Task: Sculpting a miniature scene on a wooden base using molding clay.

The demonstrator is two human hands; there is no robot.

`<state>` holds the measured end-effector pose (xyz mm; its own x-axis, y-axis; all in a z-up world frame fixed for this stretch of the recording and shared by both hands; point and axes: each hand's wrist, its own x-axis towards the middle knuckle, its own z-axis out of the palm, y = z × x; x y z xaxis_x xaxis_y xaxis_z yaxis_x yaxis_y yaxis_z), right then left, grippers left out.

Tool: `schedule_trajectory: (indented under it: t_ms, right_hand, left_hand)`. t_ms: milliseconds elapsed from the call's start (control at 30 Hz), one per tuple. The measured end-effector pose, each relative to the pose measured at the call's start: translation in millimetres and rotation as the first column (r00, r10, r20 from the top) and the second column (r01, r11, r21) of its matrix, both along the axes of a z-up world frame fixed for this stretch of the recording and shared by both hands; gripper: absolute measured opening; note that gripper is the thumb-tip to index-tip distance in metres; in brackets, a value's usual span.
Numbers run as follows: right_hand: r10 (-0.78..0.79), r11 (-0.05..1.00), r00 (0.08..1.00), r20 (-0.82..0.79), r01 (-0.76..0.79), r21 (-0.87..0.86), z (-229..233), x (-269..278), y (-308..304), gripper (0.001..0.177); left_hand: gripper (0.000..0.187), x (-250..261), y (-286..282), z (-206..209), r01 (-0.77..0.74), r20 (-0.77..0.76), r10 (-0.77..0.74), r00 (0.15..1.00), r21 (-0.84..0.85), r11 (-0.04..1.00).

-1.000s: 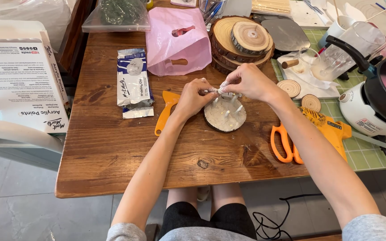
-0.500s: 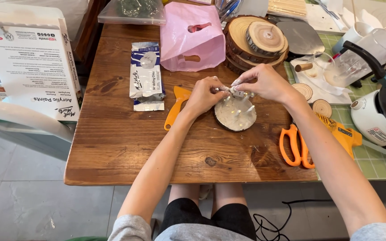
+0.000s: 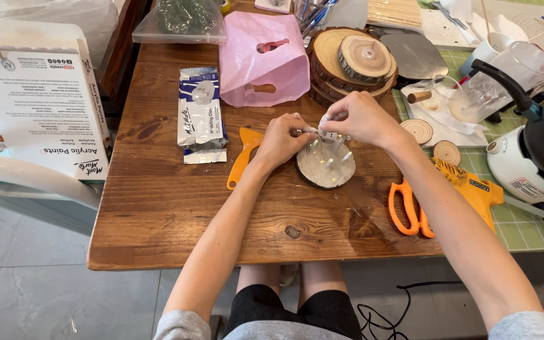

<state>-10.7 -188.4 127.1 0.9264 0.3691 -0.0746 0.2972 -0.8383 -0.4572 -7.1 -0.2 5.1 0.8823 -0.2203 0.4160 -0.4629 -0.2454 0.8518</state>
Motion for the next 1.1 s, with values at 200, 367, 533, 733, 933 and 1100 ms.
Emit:
schedule_trajectory:
  t_ms: [200,367,533,733,933,1100]
  right_hand:
    - [-0.008,0.996,0.994,0.109,0.018,-0.090,1,-8,9,0.020]
    - [-0.065,0.997,0.972,0.226,0.057,0.044,-3,-15,-3,0.038]
    - [-0.328,0.739,0.942,0.069,0.210,0.640,-64,-54,-41,0.067]
    - [-0.457,0.354,0.883,-0.109,0.293,0.888,-130,-82,-18,0.081]
    - [-0.466,0.374,0.885,-0.017,0.214,0.902,-125,-55,-10,0.080]
    - [-0.345,0.641,0.866,0.362,-0.065,0.765,-90,-44,-17,0.055]
  left_hand:
    - [0.016,-1,0,1,0.008,-0.010,-0.008,1.000,0.003,1.000]
    - [0.021,2,4,0,0.039,0.005,-0.039,0.999,-0.046,0.998]
    - [0.036,12,5,-11,-0.061,-0.084,0.054,0.995,-0.073,0.995]
    - [0.045,16,-28,-32,-0.059,-0.280,-0.142,0.950,-0.603,0.796]
    - [0.057,-2,-42,-19,-0.056,-0.285,-0.131,0.949,-0.565,0.823]
    - [0.050,-9,-33,10,-0.023,0.019,0.027,0.999,-0.172,0.985]
